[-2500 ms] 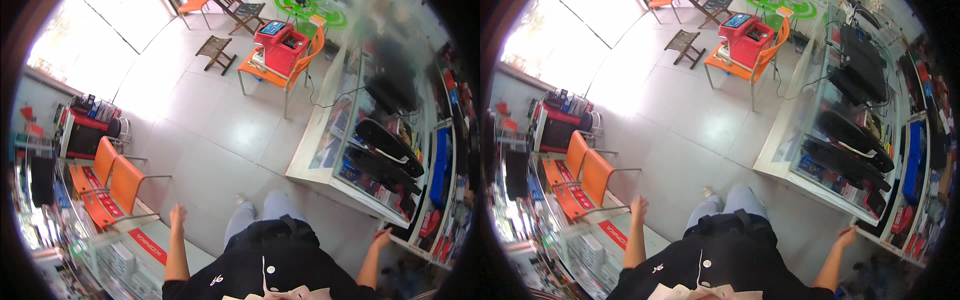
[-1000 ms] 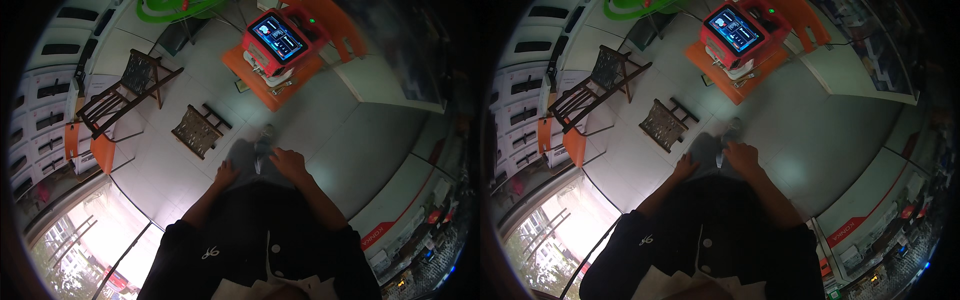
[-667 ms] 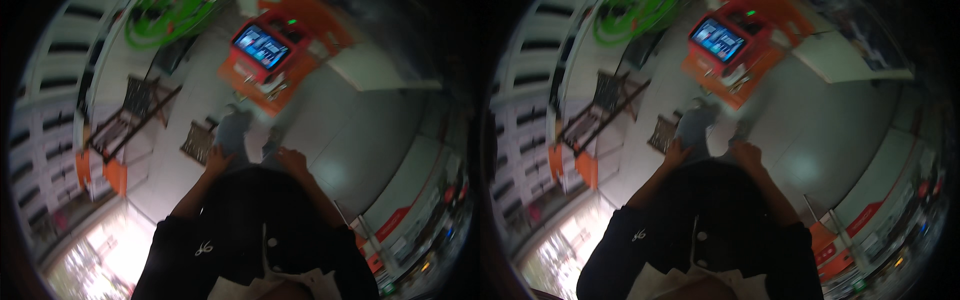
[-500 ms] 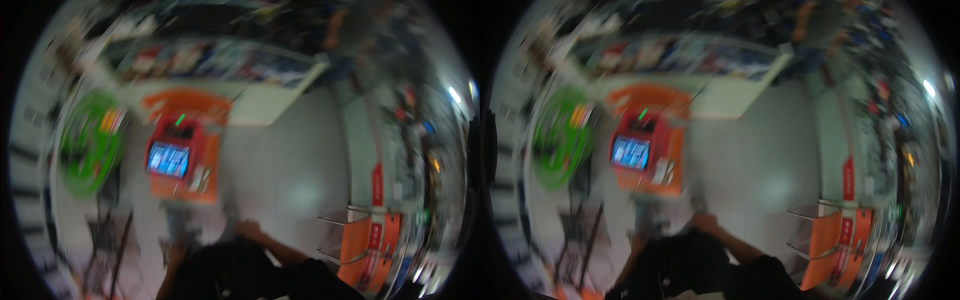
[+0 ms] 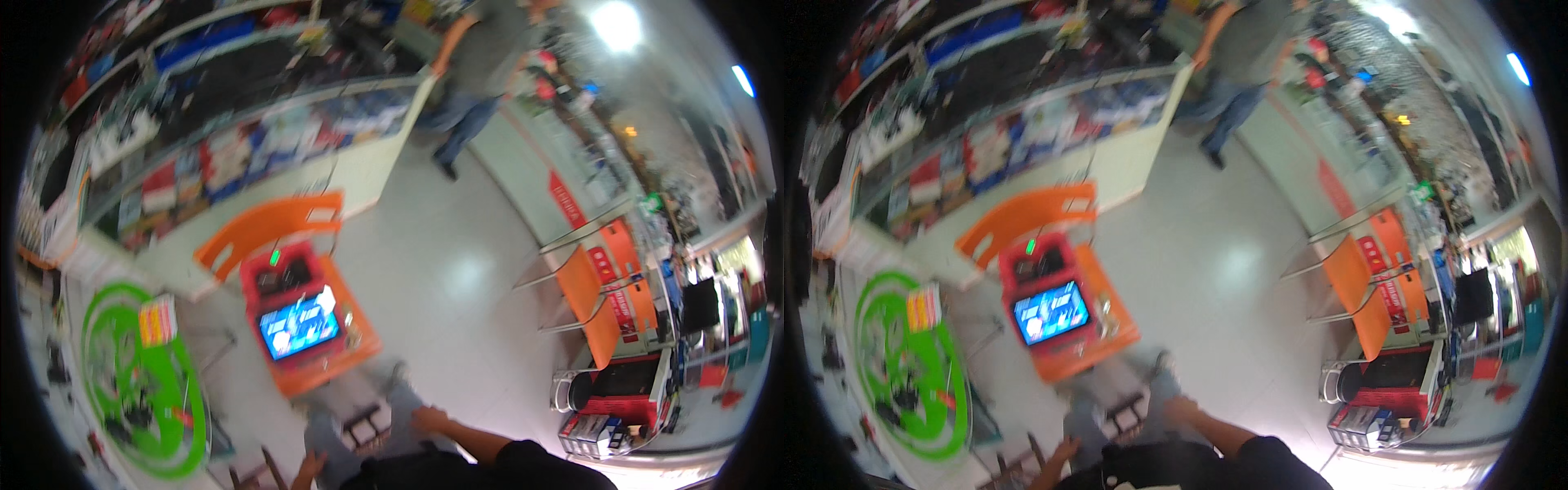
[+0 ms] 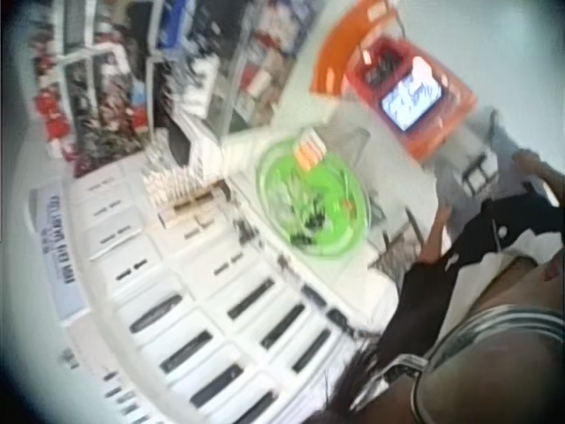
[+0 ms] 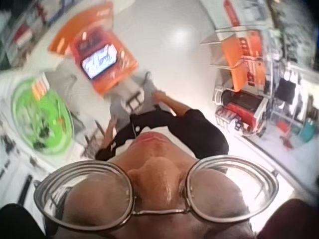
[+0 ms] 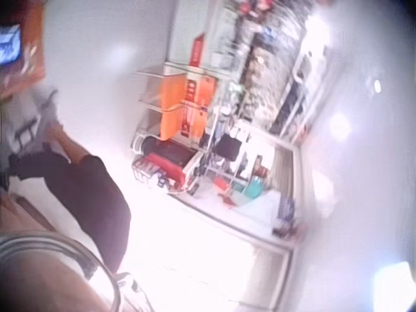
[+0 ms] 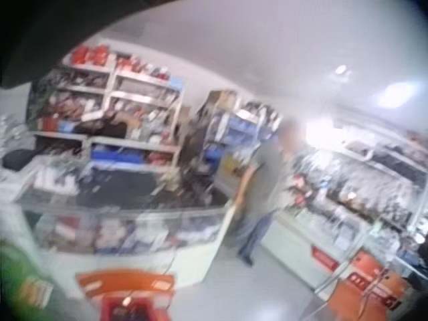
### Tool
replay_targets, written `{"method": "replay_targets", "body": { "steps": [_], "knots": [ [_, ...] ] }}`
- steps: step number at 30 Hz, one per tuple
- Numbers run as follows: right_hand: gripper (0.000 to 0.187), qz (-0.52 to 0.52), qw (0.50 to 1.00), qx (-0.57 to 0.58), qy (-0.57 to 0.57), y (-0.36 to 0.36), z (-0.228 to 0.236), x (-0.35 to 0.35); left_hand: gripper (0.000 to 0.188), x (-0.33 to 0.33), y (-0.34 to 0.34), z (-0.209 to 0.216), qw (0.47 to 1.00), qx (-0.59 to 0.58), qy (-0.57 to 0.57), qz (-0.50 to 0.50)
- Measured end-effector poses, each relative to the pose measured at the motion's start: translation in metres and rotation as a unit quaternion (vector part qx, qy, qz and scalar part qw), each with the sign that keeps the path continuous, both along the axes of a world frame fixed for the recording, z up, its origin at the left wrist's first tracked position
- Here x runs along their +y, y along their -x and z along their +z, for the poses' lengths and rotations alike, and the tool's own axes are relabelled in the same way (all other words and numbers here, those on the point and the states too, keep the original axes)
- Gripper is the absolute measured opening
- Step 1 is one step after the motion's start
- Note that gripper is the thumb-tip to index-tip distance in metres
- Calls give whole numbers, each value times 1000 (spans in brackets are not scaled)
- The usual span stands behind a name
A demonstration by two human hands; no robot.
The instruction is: The person uses a key cutting machine to cut a key, then moves to a counter to assemble a car key fob. They insert the cut key into the fob housing, attach a keyring, and secure the casing.
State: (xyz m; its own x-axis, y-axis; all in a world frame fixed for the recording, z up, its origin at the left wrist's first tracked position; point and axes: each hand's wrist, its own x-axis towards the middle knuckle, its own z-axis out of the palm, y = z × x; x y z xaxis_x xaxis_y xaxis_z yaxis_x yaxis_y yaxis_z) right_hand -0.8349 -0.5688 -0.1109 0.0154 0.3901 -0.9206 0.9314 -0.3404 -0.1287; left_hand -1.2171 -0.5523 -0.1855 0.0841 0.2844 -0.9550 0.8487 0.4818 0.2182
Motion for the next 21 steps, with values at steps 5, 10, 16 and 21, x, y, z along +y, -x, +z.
{"method": "replay_targets", "body": {
  "steps": [5,10,16,21],
  "knots": [
    [57,7,993,24,-112,-8,-87,-32,57,-28,3,-71,962,-2,-270,-40],
    [52,139,959,61,-238,-45,-179,-11,40,29,23,-137,866,-68,-394,-301],
    [36,232,909,107,-331,-50,-232,6,33,58,28,-171,772,-199,-444,-410],
    [39,193,872,132,-430,-39,-260,-11,33,53,22,-181,731,-192,-512,-409]
  ]
}}
